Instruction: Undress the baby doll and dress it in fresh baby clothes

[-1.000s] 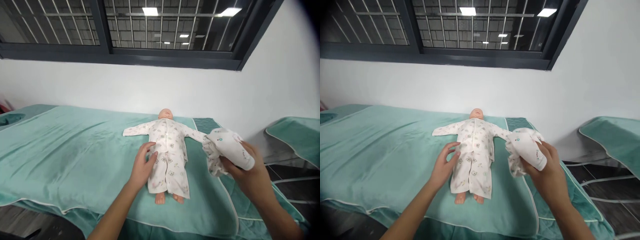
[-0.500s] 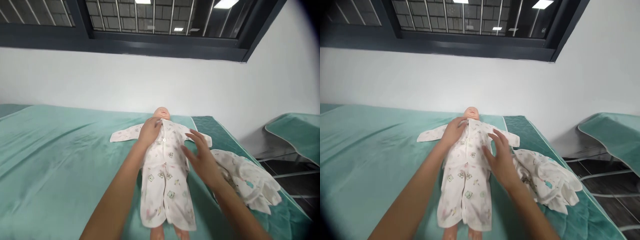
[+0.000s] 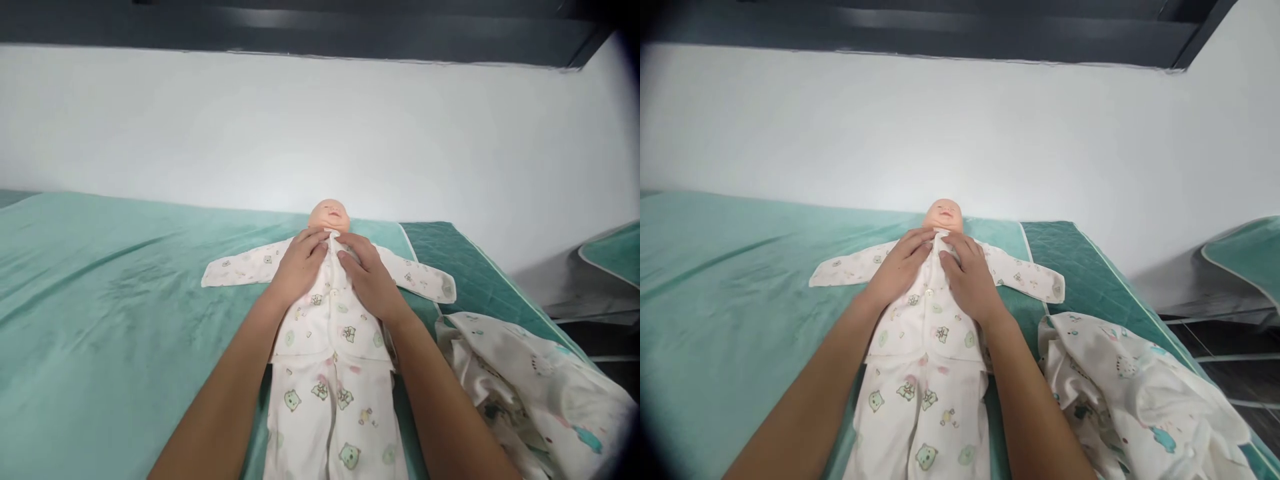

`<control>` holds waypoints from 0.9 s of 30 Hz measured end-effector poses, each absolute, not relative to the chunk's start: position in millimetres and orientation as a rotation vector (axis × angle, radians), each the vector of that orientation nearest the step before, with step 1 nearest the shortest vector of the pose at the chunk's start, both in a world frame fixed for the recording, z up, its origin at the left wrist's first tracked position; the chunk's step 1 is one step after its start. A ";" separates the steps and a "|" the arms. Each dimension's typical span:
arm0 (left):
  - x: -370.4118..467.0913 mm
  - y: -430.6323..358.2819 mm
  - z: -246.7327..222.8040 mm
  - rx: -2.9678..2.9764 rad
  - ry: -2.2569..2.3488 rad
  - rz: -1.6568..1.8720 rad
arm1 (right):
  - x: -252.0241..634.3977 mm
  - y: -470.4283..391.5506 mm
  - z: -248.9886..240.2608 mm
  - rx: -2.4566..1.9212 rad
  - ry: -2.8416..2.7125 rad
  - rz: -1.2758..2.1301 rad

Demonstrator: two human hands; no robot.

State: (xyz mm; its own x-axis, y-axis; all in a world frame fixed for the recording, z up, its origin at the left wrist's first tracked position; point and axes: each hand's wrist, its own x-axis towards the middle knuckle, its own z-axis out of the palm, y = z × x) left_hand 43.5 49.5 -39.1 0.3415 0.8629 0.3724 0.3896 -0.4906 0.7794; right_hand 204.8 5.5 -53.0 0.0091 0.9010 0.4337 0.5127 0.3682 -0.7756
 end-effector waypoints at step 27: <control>30.4 21.3 -32.4 1.925 1.080 1.092 | 198.0 -16.8 -55.0 -1.176 -1.364 0.429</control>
